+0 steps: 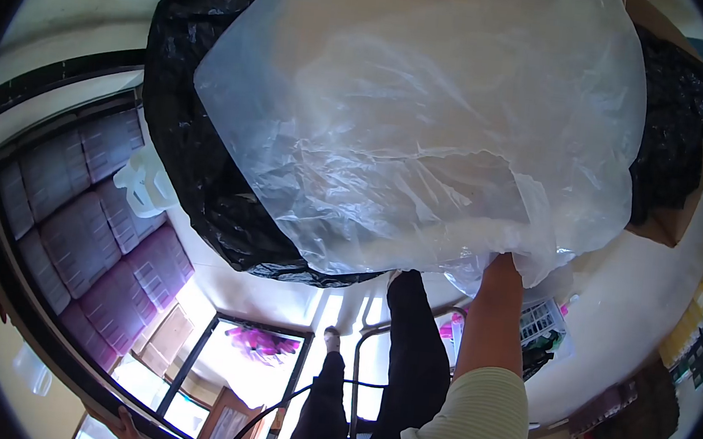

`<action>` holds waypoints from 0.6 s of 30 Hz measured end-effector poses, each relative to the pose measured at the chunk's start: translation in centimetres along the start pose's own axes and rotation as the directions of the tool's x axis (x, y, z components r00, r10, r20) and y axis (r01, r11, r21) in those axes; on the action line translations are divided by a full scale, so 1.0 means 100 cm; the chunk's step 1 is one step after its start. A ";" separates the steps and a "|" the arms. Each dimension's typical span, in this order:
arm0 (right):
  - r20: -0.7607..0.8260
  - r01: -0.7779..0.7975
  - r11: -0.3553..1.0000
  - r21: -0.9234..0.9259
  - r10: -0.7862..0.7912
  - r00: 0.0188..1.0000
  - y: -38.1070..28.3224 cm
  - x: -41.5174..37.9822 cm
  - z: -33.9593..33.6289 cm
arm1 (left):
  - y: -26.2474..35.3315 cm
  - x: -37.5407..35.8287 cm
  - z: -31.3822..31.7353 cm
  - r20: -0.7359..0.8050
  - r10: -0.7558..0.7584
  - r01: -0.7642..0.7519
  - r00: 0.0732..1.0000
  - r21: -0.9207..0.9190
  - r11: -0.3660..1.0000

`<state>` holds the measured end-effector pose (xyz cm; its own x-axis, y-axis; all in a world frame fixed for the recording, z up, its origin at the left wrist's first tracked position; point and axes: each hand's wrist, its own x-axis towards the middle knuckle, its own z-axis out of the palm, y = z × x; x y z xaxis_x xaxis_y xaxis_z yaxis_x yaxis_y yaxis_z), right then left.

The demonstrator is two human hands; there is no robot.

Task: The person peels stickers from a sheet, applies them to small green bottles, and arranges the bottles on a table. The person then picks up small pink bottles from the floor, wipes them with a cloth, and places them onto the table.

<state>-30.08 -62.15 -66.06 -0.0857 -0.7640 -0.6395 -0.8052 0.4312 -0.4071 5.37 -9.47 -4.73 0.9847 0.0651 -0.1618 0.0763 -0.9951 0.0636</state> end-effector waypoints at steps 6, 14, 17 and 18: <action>0.008 -0.001 0.997 0.079 0.000 1.000 -0.007 0.003 -0.001 | -0.005 0.001 -0.004 0.024 0.001 -0.002 1.000 0.050 0.999; 0.032 0.010 0.983 0.182 -0.016 0.999 -0.027 0.014 0.003 | -0.048 -0.005 -0.003 -0.133 0.070 -0.056 0.989 0.105 0.993; 0.043 0.011 0.972 0.237 -0.021 0.999 -0.032 0.012 0.003 | -0.048 -0.006 -0.003 -0.126 0.102 -0.083 0.987 0.150 0.985; 0.048 0.010 0.967 0.254 -0.023 0.999 -0.035 0.012 0.003 | -0.048 -0.006 -0.002 -0.126 0.115 -0.094 0.985 0.164 0.982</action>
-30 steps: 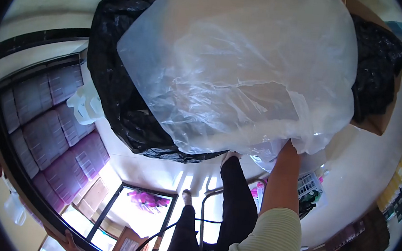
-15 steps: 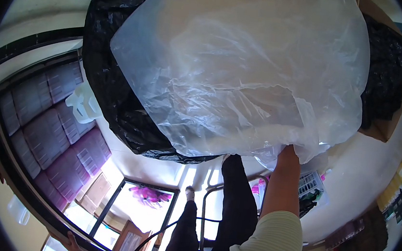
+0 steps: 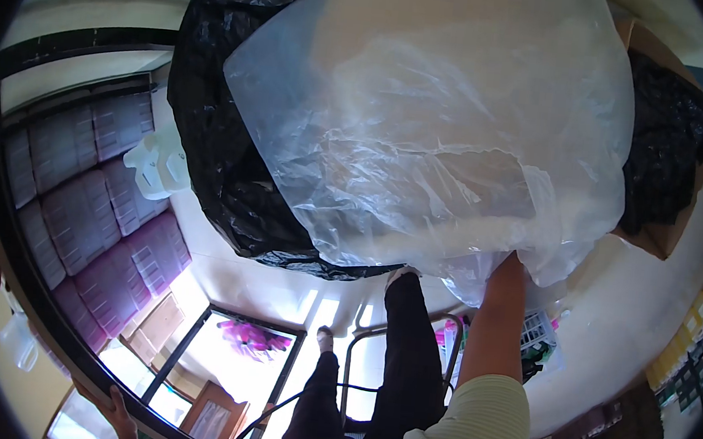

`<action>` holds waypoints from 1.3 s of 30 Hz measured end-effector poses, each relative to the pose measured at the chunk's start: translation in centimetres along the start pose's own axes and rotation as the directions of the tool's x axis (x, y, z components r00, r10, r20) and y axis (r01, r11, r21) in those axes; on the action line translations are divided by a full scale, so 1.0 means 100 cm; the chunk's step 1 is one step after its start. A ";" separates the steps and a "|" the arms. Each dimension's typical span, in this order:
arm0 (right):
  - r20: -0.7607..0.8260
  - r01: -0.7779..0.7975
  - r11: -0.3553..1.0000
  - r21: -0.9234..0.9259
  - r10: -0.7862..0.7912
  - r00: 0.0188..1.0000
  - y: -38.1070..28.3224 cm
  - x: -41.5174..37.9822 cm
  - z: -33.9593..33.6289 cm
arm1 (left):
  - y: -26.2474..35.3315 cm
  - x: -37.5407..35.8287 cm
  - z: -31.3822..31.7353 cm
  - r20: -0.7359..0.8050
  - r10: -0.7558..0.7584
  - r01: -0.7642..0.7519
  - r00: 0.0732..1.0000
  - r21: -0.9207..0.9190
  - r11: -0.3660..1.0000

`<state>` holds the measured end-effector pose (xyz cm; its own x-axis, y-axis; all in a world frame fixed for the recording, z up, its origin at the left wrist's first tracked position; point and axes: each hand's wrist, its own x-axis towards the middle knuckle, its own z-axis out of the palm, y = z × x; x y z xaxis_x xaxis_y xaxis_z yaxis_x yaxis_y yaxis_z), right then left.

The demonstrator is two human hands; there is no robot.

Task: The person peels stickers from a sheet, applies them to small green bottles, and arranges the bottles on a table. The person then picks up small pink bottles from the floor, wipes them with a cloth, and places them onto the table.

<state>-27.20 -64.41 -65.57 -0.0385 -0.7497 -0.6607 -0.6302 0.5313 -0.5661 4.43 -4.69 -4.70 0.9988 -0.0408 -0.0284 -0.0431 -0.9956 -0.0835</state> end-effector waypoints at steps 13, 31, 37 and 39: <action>0.191 -0.083 0.894 0.440 -0.003 0.982 -0.004 -0.040 -0.031 | 0.020 0.007 -0.005 -0.018 0.209 -0.201 0.978 0.198 0.959; 0.346 -0.289 0.807 0.515 0.113 0.931 -0.024 -0.264 -0.093 | 0.162 -0.062 0.091 0.220 0.738 -0.448 0.638 -0.673 0.588; 0.632 0.092 0.927 0.364 -0.319 0.706 -0.053 -0.384 -0.086 | 0.356 -0.168 0.206 0.914 0.394 0.792 0.097 -0.311 0.526; 0.643 0.093 0.957 0.273 -0.254 0.722 -0.037 -0.366 -0.082 | 0.356 -0.178 0.258 0.848 0.479 0.661 0.227 -0.496 0.563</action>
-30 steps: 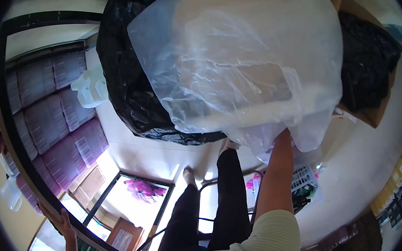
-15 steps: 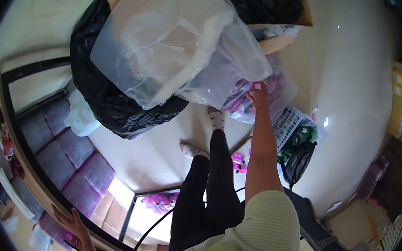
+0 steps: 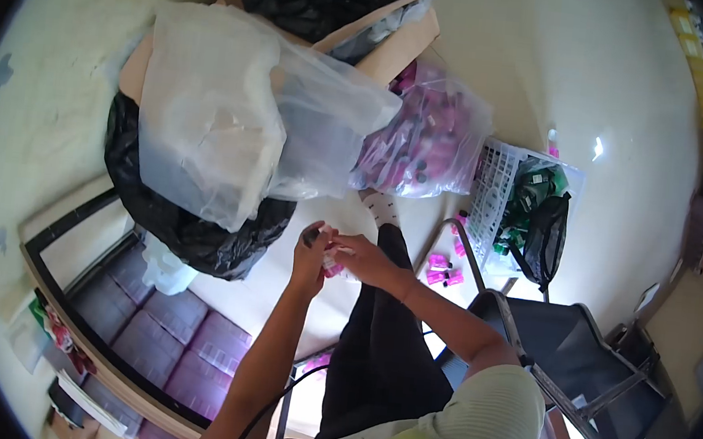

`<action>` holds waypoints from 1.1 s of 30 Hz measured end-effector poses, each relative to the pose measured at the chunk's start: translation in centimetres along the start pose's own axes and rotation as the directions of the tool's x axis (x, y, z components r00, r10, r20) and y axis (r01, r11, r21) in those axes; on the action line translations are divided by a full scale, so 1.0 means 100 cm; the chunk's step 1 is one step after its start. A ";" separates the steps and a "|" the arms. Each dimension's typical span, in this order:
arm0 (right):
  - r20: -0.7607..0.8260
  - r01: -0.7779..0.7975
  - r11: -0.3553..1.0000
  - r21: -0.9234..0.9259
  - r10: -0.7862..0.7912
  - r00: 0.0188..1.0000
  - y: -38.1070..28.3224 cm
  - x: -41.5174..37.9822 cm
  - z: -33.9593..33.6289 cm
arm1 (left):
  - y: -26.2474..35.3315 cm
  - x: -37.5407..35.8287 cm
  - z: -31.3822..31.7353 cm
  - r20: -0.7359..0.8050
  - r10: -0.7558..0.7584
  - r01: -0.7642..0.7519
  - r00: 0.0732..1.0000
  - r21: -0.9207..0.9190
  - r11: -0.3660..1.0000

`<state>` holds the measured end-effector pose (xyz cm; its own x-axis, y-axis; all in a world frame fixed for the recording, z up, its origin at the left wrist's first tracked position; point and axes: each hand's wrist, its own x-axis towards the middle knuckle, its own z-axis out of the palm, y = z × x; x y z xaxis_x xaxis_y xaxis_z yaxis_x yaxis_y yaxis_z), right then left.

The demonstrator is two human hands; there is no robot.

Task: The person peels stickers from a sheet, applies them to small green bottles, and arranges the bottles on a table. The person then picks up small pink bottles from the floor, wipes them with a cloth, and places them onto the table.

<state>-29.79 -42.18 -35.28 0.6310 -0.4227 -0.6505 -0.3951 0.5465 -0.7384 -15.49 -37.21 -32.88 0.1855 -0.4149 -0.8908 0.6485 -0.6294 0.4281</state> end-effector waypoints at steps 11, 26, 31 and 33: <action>-0.383 -0.053 0.547 -0.835 -0.510 0.770 0.156 0.275 -0.228 | -0.018 -0.098 -0.129 -0.344 0.036 0.147 0.938 0.491 0.859; -0.697 -0.421 0.789 -0.449 -0.014 0.717 0.134 0.271 -0.209 | 0.047 -0.333 -0.239 -0.861 0.477 0.788 0.177 0.414 0.455; -0.691 -0.432 0.792 -0.432 0.017 0.723 0.137 0.271 -0.203 | 0.051 -0.338 -0.257 -0.860 0.420 0.805 0.290 0.457 0.379; -0.690 -0.437 0.793 -0.425 0.029 0.723 0.137 0.274 -0.203 | 0.051 -0.340 -0.257 -0.843 0.447 0.829 0.299 0.461 0.317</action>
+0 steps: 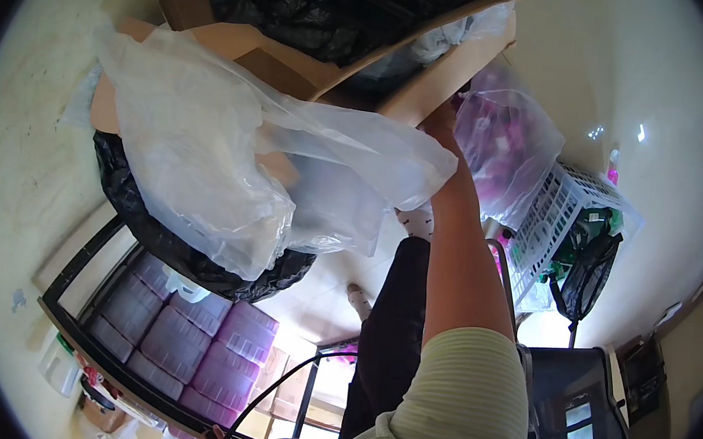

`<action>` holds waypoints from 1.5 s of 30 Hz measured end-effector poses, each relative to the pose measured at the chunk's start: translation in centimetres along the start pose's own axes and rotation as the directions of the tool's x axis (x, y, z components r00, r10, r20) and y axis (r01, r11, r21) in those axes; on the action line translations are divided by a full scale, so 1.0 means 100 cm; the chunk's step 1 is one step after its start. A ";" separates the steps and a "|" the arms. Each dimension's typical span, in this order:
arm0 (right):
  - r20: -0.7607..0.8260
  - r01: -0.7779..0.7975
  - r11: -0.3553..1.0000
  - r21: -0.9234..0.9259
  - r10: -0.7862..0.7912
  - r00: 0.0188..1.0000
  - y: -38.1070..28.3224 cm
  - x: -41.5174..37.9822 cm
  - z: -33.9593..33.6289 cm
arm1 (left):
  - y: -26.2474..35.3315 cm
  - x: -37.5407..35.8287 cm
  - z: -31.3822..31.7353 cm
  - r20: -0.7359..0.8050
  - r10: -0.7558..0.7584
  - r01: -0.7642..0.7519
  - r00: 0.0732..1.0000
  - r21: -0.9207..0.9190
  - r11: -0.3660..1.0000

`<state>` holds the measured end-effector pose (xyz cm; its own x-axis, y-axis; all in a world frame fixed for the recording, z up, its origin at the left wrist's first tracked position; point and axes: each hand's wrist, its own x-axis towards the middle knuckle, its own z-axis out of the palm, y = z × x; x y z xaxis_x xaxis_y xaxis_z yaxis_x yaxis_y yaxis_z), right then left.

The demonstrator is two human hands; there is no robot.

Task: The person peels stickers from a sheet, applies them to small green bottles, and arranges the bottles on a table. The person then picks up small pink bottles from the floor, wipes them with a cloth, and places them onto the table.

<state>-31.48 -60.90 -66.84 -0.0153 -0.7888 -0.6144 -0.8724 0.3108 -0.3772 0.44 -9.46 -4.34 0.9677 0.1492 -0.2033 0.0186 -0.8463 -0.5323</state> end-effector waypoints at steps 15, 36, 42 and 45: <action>0.089 -0.101 0.865 0.491 0.066 0.994 0.003 0.006 -0.006 | -0.010 0.021 0.002 0.177 0.093 -0.095 0.980 0.007 0.995; 0.580 -0.319 0.487 0.813 -0.628 0.519 -0.219 -0.524 -0.196 | 0.146 -0.075 -0.043 -0.144 0.957 -0.601 0.252 -0.798 0.039; 0.629 -0.265 0.571 0.777 -0.690 0.357 -0.289 -0.643 -0.211 | 0.042 -0.055 -0.075 -0.476 0.764 -0.597 0.436 -0.788 -0.149; 0.566 -0.019 0.610 0.792 -0.723 0.396 -0.315 -0.678 -0.203 | -0.013 -0.041 -0.097 -0.338 0.661 -0.276 0.670 -0.940 -0.200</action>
<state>-12.91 -27.96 0.82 0.9013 -0.2372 -0.3626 -0.1445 0.6243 -0.7677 -1.16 -13.89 5.16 0.7456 -0.6322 -0.2107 -0.0344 -0.3523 0.9352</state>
